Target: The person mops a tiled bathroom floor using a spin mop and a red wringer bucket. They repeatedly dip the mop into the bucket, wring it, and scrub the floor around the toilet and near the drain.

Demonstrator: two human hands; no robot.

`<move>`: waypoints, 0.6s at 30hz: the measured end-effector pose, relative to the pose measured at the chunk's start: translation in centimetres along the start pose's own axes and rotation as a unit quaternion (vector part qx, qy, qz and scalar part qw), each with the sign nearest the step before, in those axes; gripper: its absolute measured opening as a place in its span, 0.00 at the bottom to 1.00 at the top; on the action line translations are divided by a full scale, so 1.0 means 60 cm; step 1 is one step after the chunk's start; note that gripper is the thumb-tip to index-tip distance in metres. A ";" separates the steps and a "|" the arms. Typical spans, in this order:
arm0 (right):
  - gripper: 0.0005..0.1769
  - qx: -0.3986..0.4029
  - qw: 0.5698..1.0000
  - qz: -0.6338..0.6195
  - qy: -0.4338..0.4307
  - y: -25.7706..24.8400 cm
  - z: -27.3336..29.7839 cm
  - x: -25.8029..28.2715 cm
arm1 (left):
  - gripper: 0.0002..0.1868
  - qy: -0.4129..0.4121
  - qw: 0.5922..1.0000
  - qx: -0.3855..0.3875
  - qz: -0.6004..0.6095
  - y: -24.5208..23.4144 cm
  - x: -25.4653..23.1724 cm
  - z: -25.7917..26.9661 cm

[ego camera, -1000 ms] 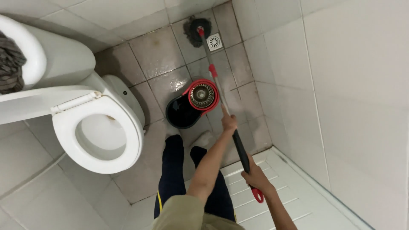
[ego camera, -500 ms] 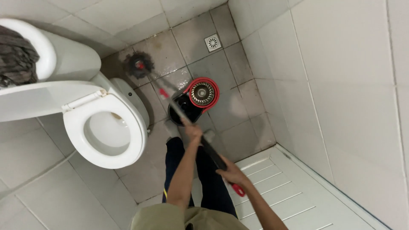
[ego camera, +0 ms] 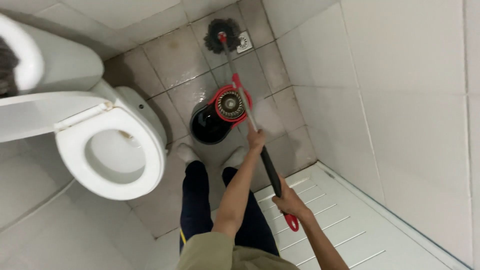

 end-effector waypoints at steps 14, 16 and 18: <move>0.44 0.060 0.987 -0.093 -0.115 0.144 -0.006 0.115 | 0.39 0.013 0.979 -0.202 0.030 -0.341 0.128 -0.063; 0.43 0.038 0.992 -0.093 -0.072 0.112 0.028 0.065 | 0.39 0.005 0.985 -0.171 0.019 -0.250 0.095 -0.006; 0.41 0.016 0.995 -0.093 -0.030 0.082 0.051 0.027 | 0.40 -0.002 0.990 -0.140 0.008 -0.155 0.123 -0.019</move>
Point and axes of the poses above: each hand's wrist, its own z-axis away from the middle knuckle, its own y-axis out of the palm, x = y × z, the point moved 6 cm from there along -z, towards the middle knuckle, and after that the axes turned 13 degrees about z, right-handed, at the moved point
